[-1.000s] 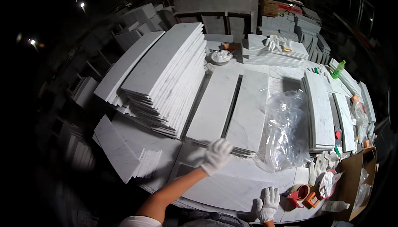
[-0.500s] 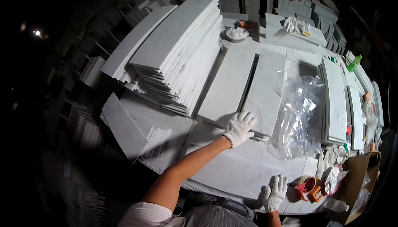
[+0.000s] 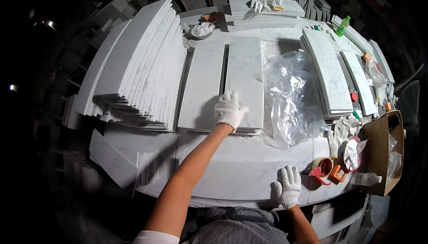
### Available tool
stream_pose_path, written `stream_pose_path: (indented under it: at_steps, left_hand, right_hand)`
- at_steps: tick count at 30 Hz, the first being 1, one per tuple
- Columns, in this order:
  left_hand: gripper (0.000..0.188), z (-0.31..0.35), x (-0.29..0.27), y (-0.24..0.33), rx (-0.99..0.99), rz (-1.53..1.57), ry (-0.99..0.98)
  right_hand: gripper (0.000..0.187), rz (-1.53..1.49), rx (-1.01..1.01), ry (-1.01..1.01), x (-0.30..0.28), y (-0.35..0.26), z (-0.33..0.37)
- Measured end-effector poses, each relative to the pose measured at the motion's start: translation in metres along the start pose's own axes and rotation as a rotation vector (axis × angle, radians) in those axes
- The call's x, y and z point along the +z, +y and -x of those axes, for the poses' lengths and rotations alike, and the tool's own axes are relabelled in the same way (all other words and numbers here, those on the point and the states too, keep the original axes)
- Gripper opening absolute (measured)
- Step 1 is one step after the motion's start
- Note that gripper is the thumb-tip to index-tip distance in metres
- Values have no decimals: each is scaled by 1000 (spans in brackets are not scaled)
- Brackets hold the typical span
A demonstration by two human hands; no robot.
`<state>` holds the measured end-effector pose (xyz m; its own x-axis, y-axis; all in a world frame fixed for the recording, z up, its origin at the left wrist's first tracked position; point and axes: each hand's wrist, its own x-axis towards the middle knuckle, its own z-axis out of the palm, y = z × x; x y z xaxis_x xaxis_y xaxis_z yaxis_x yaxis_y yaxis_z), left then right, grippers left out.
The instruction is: The person wraps individual white rectangular tiles in clear plastic film, then places them into a cardboard box. The person handles the tiles one at a time, smoothing the plastic around each tile before stacking them in the box.
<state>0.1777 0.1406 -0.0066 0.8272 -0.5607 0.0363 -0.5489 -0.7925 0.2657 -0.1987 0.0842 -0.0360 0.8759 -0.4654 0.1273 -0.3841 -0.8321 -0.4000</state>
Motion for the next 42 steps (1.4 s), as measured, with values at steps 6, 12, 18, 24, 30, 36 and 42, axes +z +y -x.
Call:
stream_pose_path:
  at_steps: [6, 12, 18, 24, 30, 36, 42]
  left_hand:
    - [69, -13, 14, 66, 225, -82, -33]
    - [59, -19, 33, 65, 226, -58, 44]
    - [54, -19, 35, 35, 193, -60, 90]
    - [75, -62, -15, -4, -233, -40, -139]
    - [92, -107, -6, -16, -363, 88, -263]
    - [104, -123, -6, -27, -369, 125, -371]
    - [113, -128, -6, -39, -320, 148, -365]
  right_hand:
    - [55, -14, 28, -28, 1, 3, 1]
    - [54, -16, 48, -69, 4, 7, -1]
    - [58, -38, 57, -121, 8, 9, 0]
    - [56, -21, 34, -76, 10, 13, 1]
    - [55, -23, 56, -96, 6, 9, -3]
    - [56, -33, 62, -79, 8, 12, -3]
    - [54, -36, 69, -70, 6, 11, -5]
